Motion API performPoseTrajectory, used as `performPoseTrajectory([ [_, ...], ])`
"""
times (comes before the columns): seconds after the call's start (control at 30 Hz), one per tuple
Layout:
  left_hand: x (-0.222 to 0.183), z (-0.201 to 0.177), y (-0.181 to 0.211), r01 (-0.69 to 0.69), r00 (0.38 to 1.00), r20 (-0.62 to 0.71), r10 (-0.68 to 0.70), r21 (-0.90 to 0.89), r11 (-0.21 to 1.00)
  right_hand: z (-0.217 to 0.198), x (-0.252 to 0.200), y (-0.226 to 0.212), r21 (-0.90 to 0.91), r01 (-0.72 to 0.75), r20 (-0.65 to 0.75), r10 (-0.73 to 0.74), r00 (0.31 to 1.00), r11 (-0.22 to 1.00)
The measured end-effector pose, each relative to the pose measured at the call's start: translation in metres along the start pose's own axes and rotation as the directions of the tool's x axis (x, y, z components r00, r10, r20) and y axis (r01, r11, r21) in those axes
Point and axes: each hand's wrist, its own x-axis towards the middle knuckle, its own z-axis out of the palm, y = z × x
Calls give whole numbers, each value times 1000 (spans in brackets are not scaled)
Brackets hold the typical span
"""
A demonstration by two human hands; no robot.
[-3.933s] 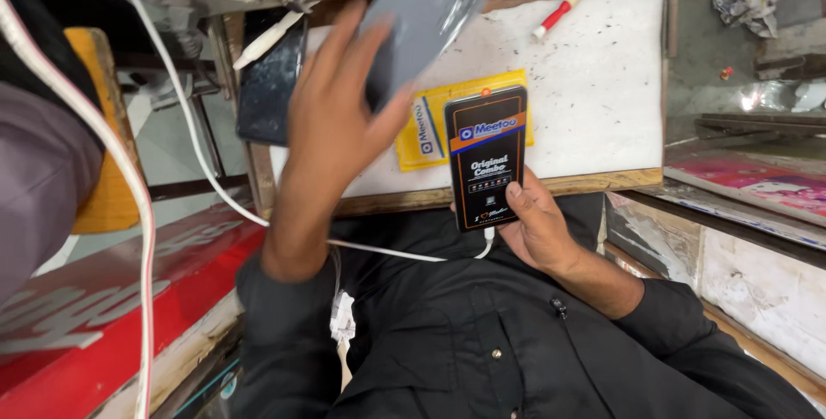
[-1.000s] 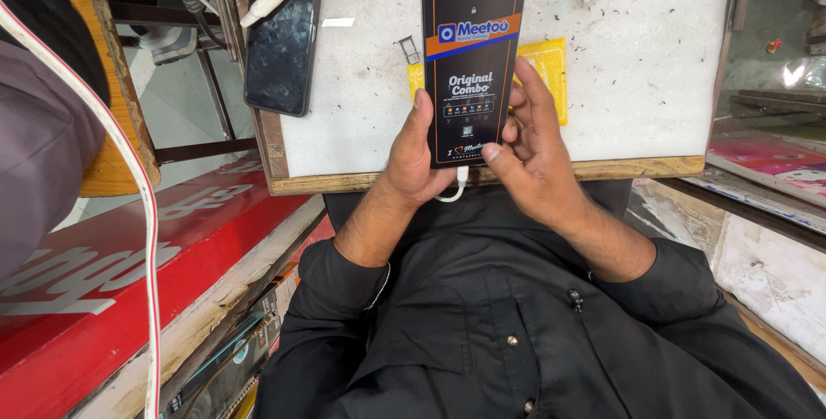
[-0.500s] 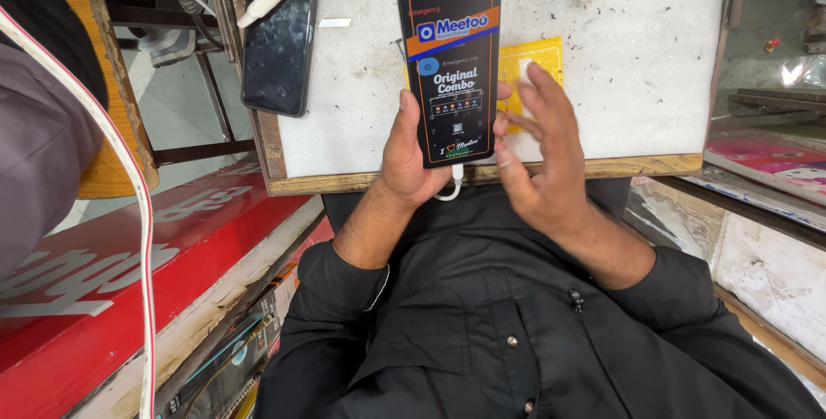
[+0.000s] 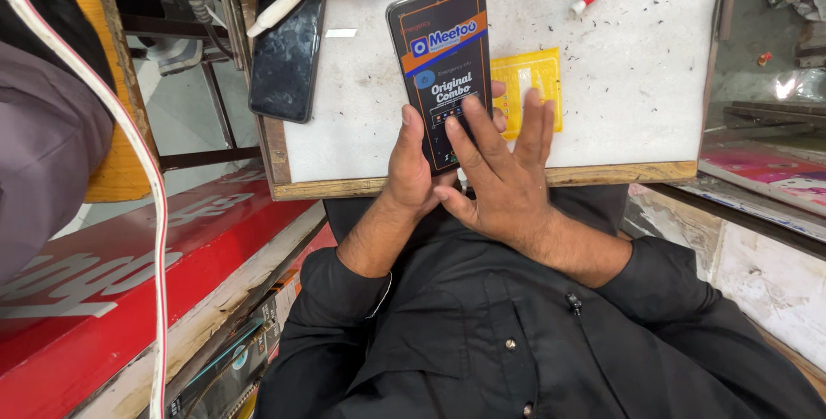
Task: The person works on a disassembled smartphone placed on a yellow tray, handling the back cover and a white cable. They peel a protective film from the back cover and later pick up a Meetoo phone, interacting with its screen.
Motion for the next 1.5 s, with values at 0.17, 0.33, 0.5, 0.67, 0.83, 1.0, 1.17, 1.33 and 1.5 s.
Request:
performPoseTrajectory([
  [0.17,0,-3,2,14,999,42,-14,-7,1000,1,1,-3,-43,19,0,-19,1000,999],
  [0.33,1,-4,4,35,999,-37,-32,95,995,5,5,-6,13,59,-9,-59,998,998],
  [0.5,0,-7,3,-13,998,57,14,-16,1000,4,-2,-5,-43,40,-34,-41,999,998],
  [0.67,-2,-10,4,-46,999,-24,46,-4,999,5,-12,1,-18,41,-15,-41,999,999],
  [0.83,0,-7,3,-59,998,-4,59,-13,998,6,-16,4,-65,46,-16,-47,999,997],
  [1.0,-1,-6,2,-31,999,31,31,8,999,4,-13,2,-80,53,-21,-55,998,995],
  [1.17,0,-6,3,-10,992,122,12,-13,1000,4,-8,0,-61,82,-34,-84,996,995],
  [1.33,0,-4,5,-16,996,84,14,19,1000,4,-6,0,-97,107,-53,-113,992,990],
  [1.5,-1,-7,5,-7,994,109,11,-32,999,0,-9,0,-90,108,-42,-112,993,990],
])
